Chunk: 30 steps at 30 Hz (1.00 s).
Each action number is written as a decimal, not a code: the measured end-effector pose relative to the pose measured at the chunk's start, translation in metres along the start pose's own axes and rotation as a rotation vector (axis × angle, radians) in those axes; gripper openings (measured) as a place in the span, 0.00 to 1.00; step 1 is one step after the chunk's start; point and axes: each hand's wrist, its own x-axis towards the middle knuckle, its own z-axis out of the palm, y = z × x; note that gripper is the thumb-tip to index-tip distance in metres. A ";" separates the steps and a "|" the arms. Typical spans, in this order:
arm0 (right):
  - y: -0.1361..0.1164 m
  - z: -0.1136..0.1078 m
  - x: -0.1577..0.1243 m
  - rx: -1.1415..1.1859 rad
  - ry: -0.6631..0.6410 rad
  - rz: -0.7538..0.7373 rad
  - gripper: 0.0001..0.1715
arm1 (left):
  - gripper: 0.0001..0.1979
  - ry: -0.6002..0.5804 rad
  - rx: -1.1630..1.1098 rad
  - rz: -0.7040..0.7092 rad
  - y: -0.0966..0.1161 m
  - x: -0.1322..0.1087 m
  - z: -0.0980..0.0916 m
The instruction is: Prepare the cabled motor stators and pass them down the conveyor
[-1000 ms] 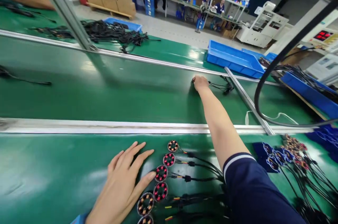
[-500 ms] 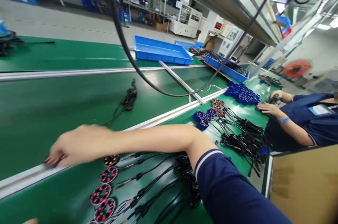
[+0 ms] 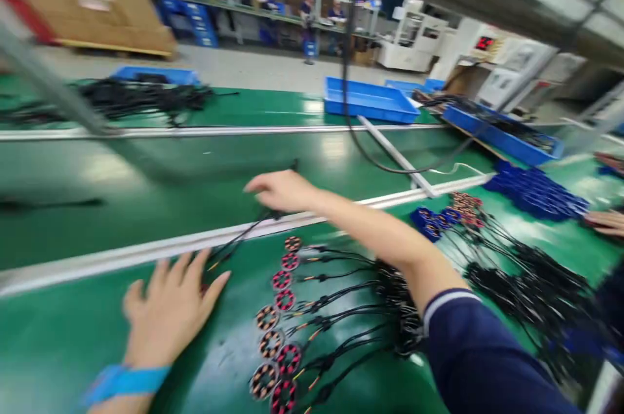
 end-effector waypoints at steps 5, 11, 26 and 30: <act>0.091 -0.009 0.003 -0.327 -0.144 0.181 0.51 | 0.29 -0.179 0.088 -0.068 0.010 -0.005 -0.024; 0.077 0.027 0.012 -0.396 -0.331 -0.060 0.48 | 0.32 -0.310 0.020 -0.165 -0.010 -0.004 -0.029; 0.057 -0.015 -0.118 -0.473 -0.279 0.046 0.42 | 0.33 -0.321 -0.092 0.032 -0.024 0.002 -0.027; 0.030 -0.026 -0.233 -0.316 -0.126 0.131 0.53 | 0.39 -0.256 -0.058 0.037 -0.024 0.002 -0.026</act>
